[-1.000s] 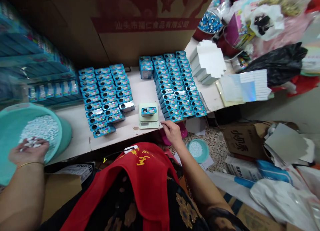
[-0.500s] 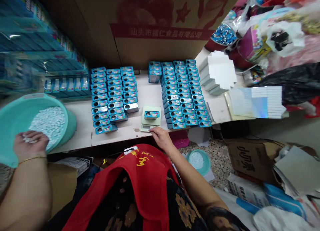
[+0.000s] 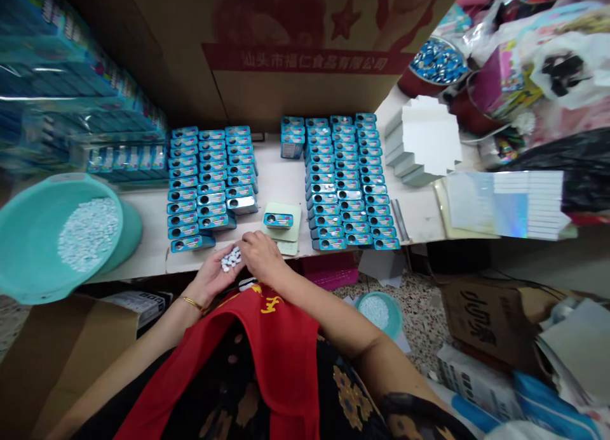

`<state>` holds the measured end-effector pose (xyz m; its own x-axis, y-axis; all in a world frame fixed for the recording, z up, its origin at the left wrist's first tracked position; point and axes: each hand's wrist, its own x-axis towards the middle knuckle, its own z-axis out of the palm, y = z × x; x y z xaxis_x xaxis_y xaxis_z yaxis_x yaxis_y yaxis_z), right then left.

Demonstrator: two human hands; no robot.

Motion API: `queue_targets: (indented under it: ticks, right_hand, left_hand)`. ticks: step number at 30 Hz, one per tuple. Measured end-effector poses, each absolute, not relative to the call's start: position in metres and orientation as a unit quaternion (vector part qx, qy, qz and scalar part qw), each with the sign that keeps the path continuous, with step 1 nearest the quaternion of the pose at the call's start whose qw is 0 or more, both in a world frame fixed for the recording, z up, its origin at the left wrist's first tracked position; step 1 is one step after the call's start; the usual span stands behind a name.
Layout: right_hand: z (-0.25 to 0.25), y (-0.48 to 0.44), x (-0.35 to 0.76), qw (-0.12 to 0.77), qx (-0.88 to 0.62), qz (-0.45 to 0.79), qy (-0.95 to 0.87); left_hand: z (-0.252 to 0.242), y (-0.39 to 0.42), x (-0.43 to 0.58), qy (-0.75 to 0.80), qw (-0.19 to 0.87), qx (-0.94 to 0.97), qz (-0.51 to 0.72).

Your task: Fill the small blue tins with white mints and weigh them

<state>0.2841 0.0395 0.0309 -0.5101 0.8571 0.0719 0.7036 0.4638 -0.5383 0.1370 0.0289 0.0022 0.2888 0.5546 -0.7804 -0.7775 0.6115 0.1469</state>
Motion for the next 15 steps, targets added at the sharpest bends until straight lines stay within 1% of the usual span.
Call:
queue_targets:
  ticks: [2, 5, 7, 10, 12, 15]
  right_hand:
    - [0.024, 0.035, 0.291, 0.115, -0.462, 0.202, -0.856]
    - [0.016, 0.029, 0.304, 0.098, -0.428, 0.205, -0.875]
    - [0.012, 0.028, 0.313, 0.121, -0.422, 0.228, -0.869]
    - [0.01, 0.038, 0.323, 0.205, -0.464, 0.261, -0.821]
    - [0.01, 0.05, 0.329, 0.258, -0.501, 0.252, -0.787]
    - [0.006, 0.069, 0.34, 0.281, -0.531, 0.227, -0.767]
  left_hand:
    - [-0.003, 0.023, 0.145, 0.429, 0.804, -0.123, 0.393]
    - [-0.006, 0.021, 0.155, 0.44, 0.813, -0.115, 0.364]
    - [-0.004, 0.025, 0.161, 0.441, 0.818, -0.11, 0.352]
    - [0.003, 0.035, 0.166, 0.437, 0.818, -0.108, 0.358]
    - [0.008, 0.041, 0.166, 0.437, 0.815, -0.103, 0.365]
    - [0.011, 0.046, 0.162, 0.456, 0.803, -0.092, 0.372]
